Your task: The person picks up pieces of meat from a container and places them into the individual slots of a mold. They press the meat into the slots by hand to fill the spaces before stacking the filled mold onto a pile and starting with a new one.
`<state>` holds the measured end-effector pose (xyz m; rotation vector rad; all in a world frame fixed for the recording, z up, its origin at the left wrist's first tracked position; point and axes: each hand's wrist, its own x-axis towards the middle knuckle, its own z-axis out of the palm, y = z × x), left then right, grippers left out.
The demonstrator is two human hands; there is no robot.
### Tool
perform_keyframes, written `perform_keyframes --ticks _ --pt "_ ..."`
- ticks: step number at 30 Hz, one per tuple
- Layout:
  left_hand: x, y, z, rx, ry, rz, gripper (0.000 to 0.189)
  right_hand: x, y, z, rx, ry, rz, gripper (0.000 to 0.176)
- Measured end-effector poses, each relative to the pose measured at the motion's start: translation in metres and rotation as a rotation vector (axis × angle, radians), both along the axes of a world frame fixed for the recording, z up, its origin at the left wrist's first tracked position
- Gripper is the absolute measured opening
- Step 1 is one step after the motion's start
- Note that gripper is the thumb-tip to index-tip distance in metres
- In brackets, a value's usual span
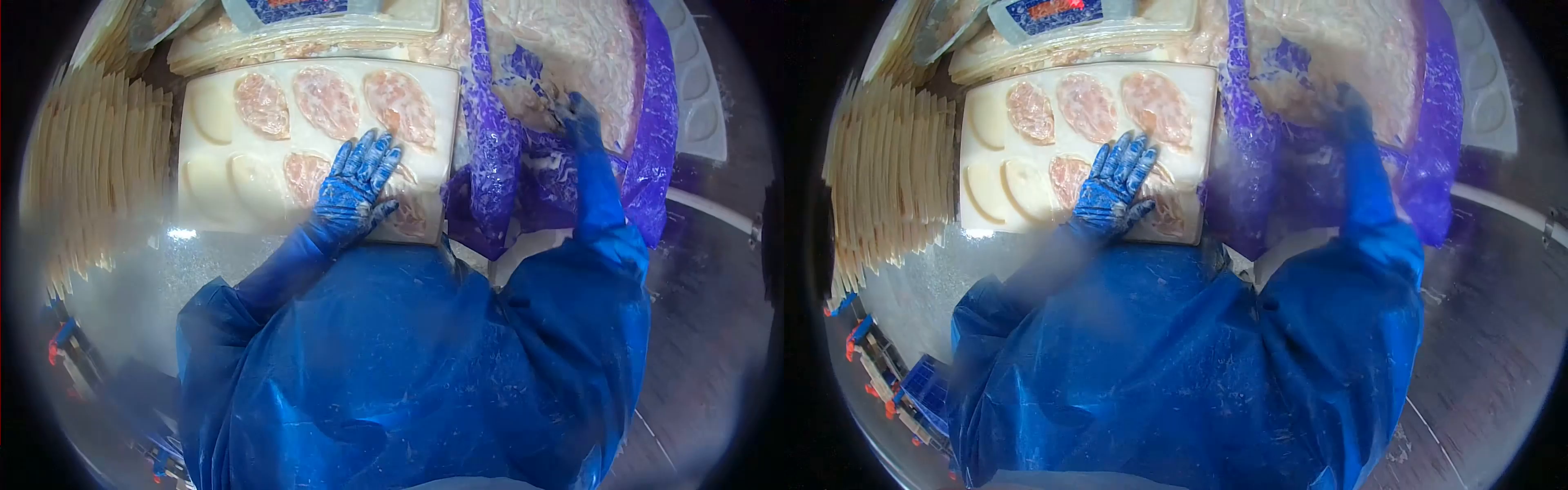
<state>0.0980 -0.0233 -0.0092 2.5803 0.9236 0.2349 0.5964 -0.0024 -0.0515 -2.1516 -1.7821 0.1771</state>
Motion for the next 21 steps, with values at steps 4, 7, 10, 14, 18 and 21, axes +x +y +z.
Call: perform_keyframes --ticks 4,7,10,14,18,21 --pt "-0.004 0.0 -0.001 -0.009 0.0 -0.003 0.082 -0.035 -0.035 0.079 -0.085 0.683 -0.298 0.049" --pt "-0.004 0.001 -0.004 -0.001 -0.012 -0.022 0.084 0.02 -0.056 0.059 -0.152 0.49 -0.293 0.055" --pt "-0.004 0.001 -0.006 0.014 0.0 -0.017 0.084 0.04 -0.031 0.066 -0.113 0.197 -0.165 0.055" --pt "-0.003 0.001 -0.005 0.032 0.013 -0.018 0.077 0.038 0.028 0.048 0.156 -0.107 -0.199 0.051" --pt "-0.001 0.0 -0.004 0.035 0.039 -0.012 0.076 0.055 0.056 -0.004 0.084 -0.307 -0.368 0.042" --pt "0.0 -0.001 -0.002 0.016 0.06 0.0 0.076 0.056 0.046 -0.021 0.137 -0.229 -0.243 0.037"
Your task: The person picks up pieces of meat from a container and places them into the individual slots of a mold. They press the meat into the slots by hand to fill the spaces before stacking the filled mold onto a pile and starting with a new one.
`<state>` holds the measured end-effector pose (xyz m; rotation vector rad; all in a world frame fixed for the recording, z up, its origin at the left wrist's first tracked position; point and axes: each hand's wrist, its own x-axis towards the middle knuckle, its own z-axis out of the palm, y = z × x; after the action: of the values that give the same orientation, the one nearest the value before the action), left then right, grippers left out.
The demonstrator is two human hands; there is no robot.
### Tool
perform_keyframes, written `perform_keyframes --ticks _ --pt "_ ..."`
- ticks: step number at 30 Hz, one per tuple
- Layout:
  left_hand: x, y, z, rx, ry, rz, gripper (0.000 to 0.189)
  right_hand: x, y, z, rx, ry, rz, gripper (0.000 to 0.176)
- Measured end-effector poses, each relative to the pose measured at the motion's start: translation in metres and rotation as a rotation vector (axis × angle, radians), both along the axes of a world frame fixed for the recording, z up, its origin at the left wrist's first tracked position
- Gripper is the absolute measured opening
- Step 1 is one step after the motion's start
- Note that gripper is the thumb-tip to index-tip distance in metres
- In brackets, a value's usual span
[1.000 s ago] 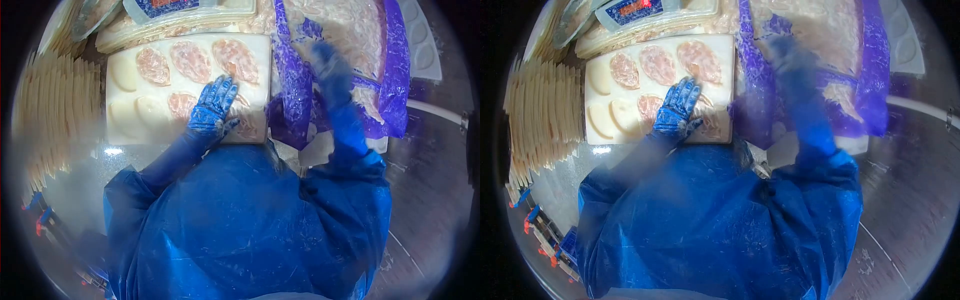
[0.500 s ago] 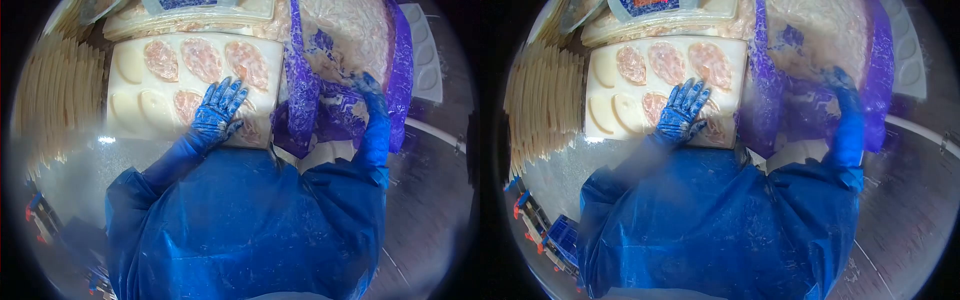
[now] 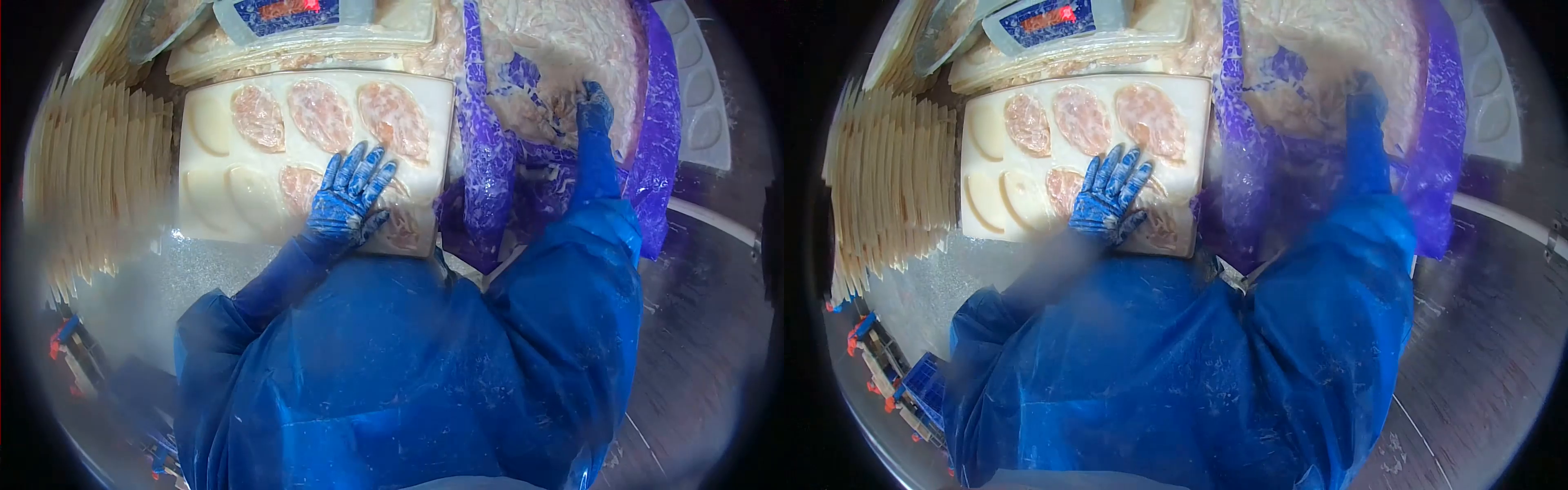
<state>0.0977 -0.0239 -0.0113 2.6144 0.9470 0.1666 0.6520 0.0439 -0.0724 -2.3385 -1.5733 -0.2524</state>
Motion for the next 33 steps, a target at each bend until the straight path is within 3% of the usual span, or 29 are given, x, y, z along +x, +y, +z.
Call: perform_keyframes --ticks 1,3,7,9,10,12,14,16,19,23,25,26,28,29,31,33 --pt "0.0 0.0 0.001 0.002 -0.002 0.004 0.075 -0.003 -0.01 -0.005 -0.005 -0.002 -0.001 0.037" --pt "0.002 0.0 0.002 0.006 -0.011 0.021 0.075 -0.016 -0.03 -0.007 0.005 0.02 0.223 0.036" --pt "0.002 0.0 0.005 -0.004 0.0 0.027 0.074 -0.036 -0.056 0.043 -0.032 -0.039 0.279 0.033" --pt "0.001 0.0 0.005 -0.013 0.005 0.035 0.073 -0.03 -0.048 0.072 -0.109 0.334 -0.05 0.029" --pt "0.0 0.0 0.002 -0.005 -0.007 0.031 0.073 -0.034 -0.046 0.074 -0.114 0.338 -0.046 0.029" --pt "-0.001 0.001 0.001 0.006 -0.021 0.029 0.072 -0.054 -0.04 0.086 0.265 0.731 0.145 0.016" --pt "-0.003 0.002 0.0 0.006 -0.049 0.011 0.072 -0.092 -0.037 0.114 0.292 0.814 0.159 0.013" --pt "-0.008 0.003 -0.001 0.002 -0.086 0.012 0.07 -0.129 -0.033 0.135 0.401 1.298 0.091 0.018" --pt "-0.022 0.014 0.0 -0.124 -0.554 0.028 0.066 -0.179 -0.03 0.158 0.276 1.295 0.224 0.024" --pt "-0.036 0.042 0.05 -0.085 -0.715 0.096 0.061 -0.278 -0.027 0.176 0.125 1.445 0.376 0.023" --pt "-0.04 0.047 0.075 -0.23 -1.011 0.229 0.052 -0.349 -0.027 0.185 0.016 1.631 0.625 0.022" --pt "-0.052 0.046 0.081 -0.216 -0.997 0.261 0.052 -0.38 -0.023 0.186 -0.034 1.699 0.714 0.022" --pt "-0.079 0.042 0.088 -0.788 -1.027 0.39 0.035 -0.429 -0.016 0.178 -0.195 1.272 0.897 0.021" --pt "-0.089 0.035 0.071 -0.779 -1.228 0.423 0.025 -0.452 -0.013 0.173 -0.237 1.129 0.958 0.022" --pt "-0.136 0.026 0.075 -0.83 -1.23 0.523 0.024 -0.496 -0.014 0.15 -0.31 1.496 0.839 0.022" --pt "-0.185 0.018 0.075 -0.93 -1.156 0.677 0.023 -0.538 0.002 0.137 -0.33 1.367 0.943 0.021"
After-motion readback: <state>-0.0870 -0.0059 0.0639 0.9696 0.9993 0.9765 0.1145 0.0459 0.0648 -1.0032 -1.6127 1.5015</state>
